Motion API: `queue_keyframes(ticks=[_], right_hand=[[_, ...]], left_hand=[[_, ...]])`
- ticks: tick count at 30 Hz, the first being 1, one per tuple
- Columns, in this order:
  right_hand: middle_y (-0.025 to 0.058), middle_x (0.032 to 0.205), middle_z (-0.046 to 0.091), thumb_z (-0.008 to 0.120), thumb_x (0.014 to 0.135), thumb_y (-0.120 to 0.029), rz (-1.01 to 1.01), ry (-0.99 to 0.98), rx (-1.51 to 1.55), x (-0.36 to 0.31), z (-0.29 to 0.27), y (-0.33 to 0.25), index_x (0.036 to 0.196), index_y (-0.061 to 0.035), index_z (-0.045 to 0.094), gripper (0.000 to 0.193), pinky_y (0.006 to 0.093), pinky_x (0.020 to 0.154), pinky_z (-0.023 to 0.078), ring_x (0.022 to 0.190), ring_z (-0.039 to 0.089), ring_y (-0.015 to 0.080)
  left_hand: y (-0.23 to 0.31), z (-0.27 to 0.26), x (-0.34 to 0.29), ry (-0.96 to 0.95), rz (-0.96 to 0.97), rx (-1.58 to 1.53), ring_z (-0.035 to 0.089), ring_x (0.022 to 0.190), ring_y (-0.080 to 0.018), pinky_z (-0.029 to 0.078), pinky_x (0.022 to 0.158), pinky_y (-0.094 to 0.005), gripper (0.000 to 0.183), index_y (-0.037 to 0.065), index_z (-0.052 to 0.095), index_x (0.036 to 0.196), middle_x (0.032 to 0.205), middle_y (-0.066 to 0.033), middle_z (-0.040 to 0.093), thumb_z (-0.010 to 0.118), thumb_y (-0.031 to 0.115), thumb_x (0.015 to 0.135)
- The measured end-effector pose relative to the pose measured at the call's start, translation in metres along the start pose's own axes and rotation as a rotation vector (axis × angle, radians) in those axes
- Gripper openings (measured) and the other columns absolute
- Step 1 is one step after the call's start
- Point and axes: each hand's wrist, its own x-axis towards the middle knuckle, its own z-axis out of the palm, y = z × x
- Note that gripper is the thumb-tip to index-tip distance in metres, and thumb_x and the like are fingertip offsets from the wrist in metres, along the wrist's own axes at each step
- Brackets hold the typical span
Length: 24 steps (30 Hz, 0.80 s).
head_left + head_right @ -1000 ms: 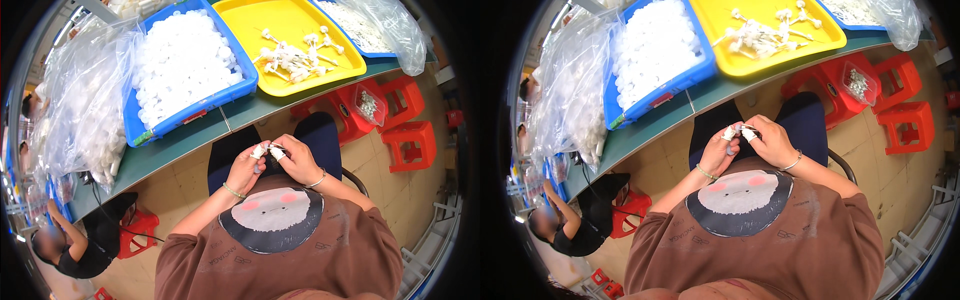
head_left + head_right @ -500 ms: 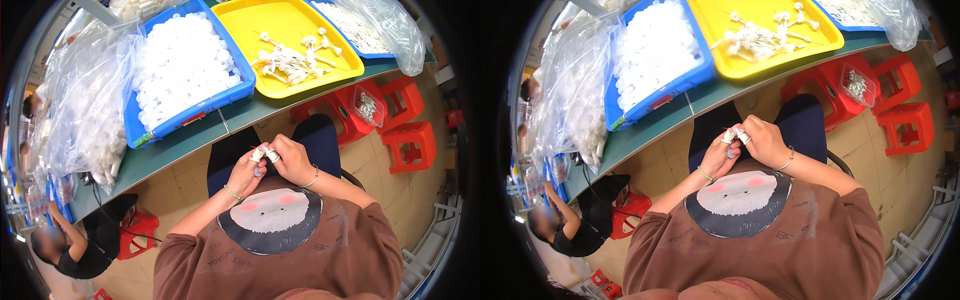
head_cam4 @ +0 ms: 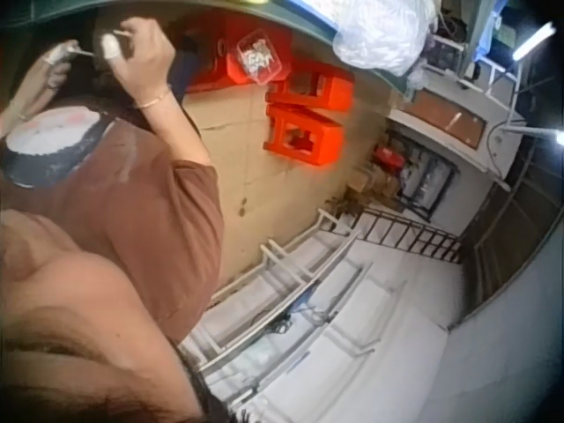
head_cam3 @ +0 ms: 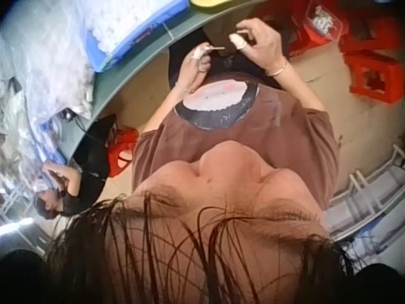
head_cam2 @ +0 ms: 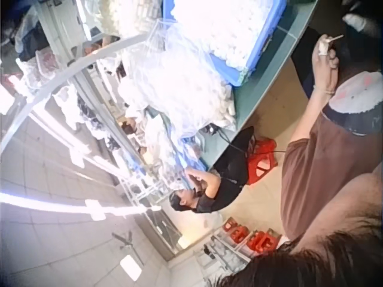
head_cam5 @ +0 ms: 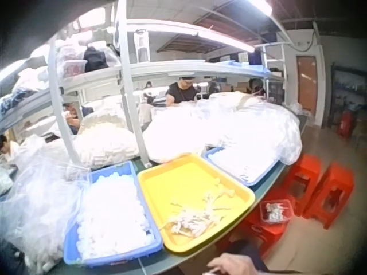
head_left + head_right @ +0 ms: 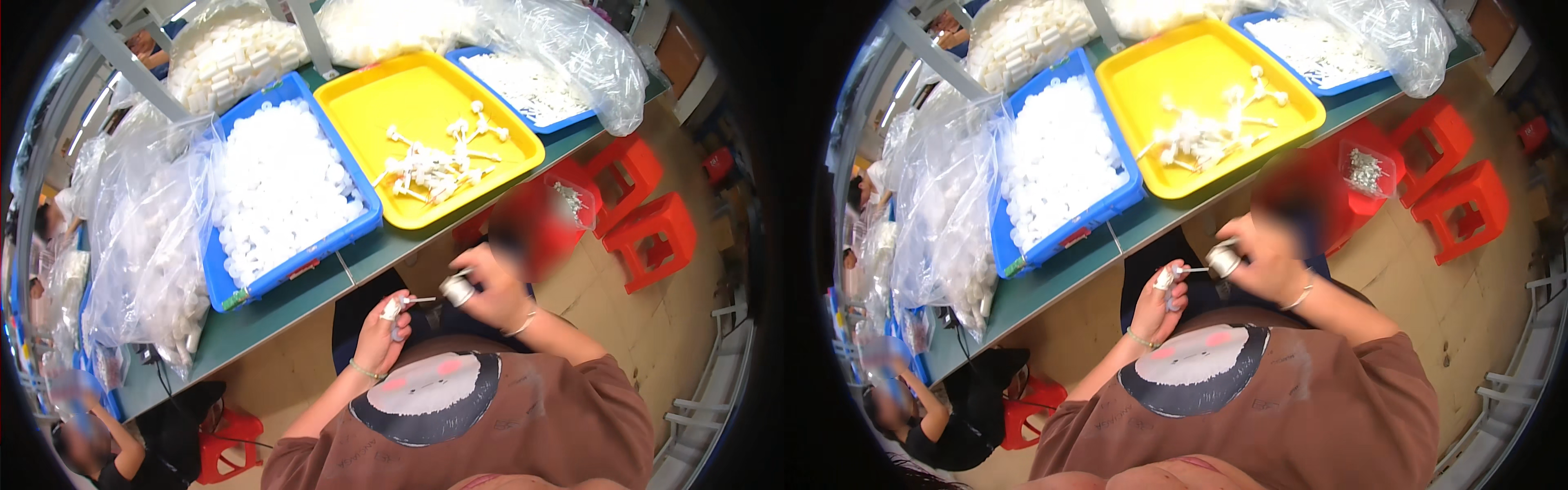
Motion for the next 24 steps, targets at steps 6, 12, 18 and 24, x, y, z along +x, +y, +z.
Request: queue_keyframes(ticks=[6,12,18,24], right_hand=[[0.0119,0.077,0.062,0.064,0.075,-0.013,-0.017,0.404,-0.583,0.126,-0.137,0.094,0.095,-0.0052,0.063,0.022,0.0368,0.066,0.048,0.073,0.062,0.0277],[0.0145,0.085,0.067,0.066,0.072,-0.015,0.353,-0.034,-0.739,0.176,-0.157,0.147,0.084,-0.0073,0.069,0.015,0.0378,0.072,0.05,0.08,0.065,0.029],[0.0133,0.078,0.066,0.065,0.075,-0.017,0.303,0.086,-0.667,0.177,-0.143,0.144,0.081,-0.0058,0.068,0.013,0.0382,0.071,0.049,0.078,0.064,0.0304],[0.0089,0.09,0.066,0.055,0.088,-0.012,0.061,0.332,-0.151,0.134,-0.136,0.08,0.099,0.0014,0.062,0.019,0.0253,0.076,0.044,0.084,0.058,0.0128]], left_hand=[[-0.005,0.0,0.001,-0.005,-0.012,-0.017,0.042,0.066,-0.0076,0.037,0.054,-0.0191,0.027,0.002,0.052,0.116,0.096,-0.0045,0.053,0.053,0.019,0.095],[-0.005,0.001,0.002,-0.027,-0.024,-0.024,0.041,0.067,-0.0078,0.036,0.054,-0.0192,0.028,0.002,0.051,0.118,0.098,-0.005,0.053,0.052,0.018,0.095],[-0.001,-0.002,0.0,0.016,-0.033,-0.045,0.04,0.066,-0.0067,0.034,0.053,-0.0182,0.026,0.003,0.053,0.117,0.101,-0.005,0.054,0.051,0.017,0.095],[-0.003,-0.009,-0.002,-0.046,-0.002,-0.024,0.038,0.065,-0.0058,0.034,0.052,-0.0179,0.027,0.003,0.052,0.118,0.105,-0.0055,0.054,0.051,0.018,0.096]])
